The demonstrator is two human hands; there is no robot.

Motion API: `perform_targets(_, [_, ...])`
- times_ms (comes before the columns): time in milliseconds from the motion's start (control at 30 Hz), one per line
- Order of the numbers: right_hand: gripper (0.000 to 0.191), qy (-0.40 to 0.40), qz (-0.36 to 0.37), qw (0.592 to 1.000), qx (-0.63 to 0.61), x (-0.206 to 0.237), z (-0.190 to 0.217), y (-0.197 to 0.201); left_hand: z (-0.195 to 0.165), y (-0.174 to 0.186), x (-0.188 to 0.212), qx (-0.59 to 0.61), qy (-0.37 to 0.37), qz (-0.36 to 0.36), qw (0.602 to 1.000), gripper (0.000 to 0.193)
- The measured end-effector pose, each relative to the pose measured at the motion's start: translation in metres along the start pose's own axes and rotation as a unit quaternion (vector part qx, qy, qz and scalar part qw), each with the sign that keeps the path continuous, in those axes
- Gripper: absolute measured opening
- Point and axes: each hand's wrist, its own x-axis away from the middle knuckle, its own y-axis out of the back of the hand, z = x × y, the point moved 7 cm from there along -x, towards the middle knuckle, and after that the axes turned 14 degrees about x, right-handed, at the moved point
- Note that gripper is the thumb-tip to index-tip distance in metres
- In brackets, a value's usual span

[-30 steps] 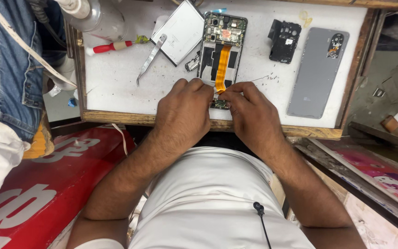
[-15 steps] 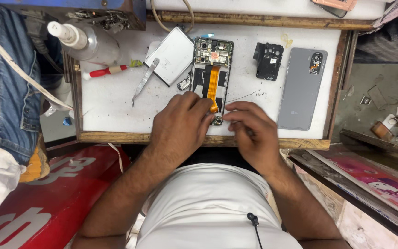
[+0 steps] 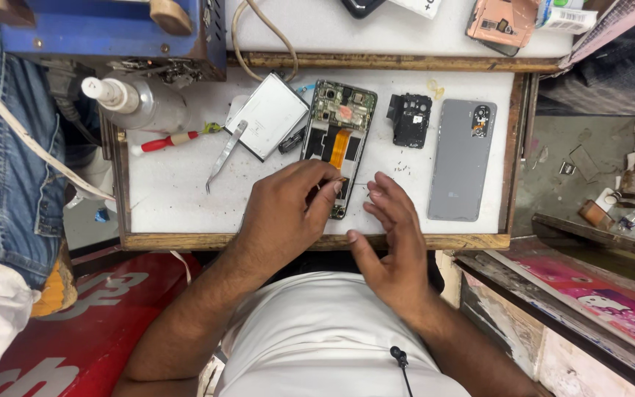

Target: The person disassembles a smartphone, removes the battery and a small circuit board, and uses a tool to pry open the device casing. They then place the components on the workbench.

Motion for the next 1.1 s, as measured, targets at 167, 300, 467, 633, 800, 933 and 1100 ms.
perform_targets(167, [0.081,-0.009,0.040,0.997,-0.068,-0.003,-0.001,-0.011,0.011,0.003,0.002,0.078,0.071,-0.008,0.994,0.015])
perform_targets(300, [0.078,-0.036,0.035,0.987,-0.153,-0.004,-0.011,-0.019,0.022,0.003,0.008,0.159,0.103,0.015,0.982,0.015])
perform_targets(467, [0.076,-0.005,0.031,0.969,-0.247,-0.007,-0.004,-0.009,0.019,0.002,0.017,0.284,0.064,0.034,0.956,0.018])
perform_targets(633, [0.079,0.024,-0.014,0.980,-0.196,-0.011,0.017,0.006,0.019,-0.016,0.024,0.474,0.122,0.050,0.871,0.018])
perform_targets(800, [0.071,0.087,-0.055,0.994,-0.032,-0.014,0.042,0.034,0.010,-0.026,0.019,0.566,0.106,0.052,0.816,0.016])
perform_targets(933, [0.063,0.128,-0.067,0.987,0.075,-0.018,0.056,0.045,0.006,-0.031,0.017,0.599,0.115,0.056,0.791,0.017])
perform_targets(1100, [0.050,0.060,-0.074,0.995,0.040,-0.034,0.047,0.055,0.007,-0.025,0.014,0.577,0.096,0.043,0.810,0.016])
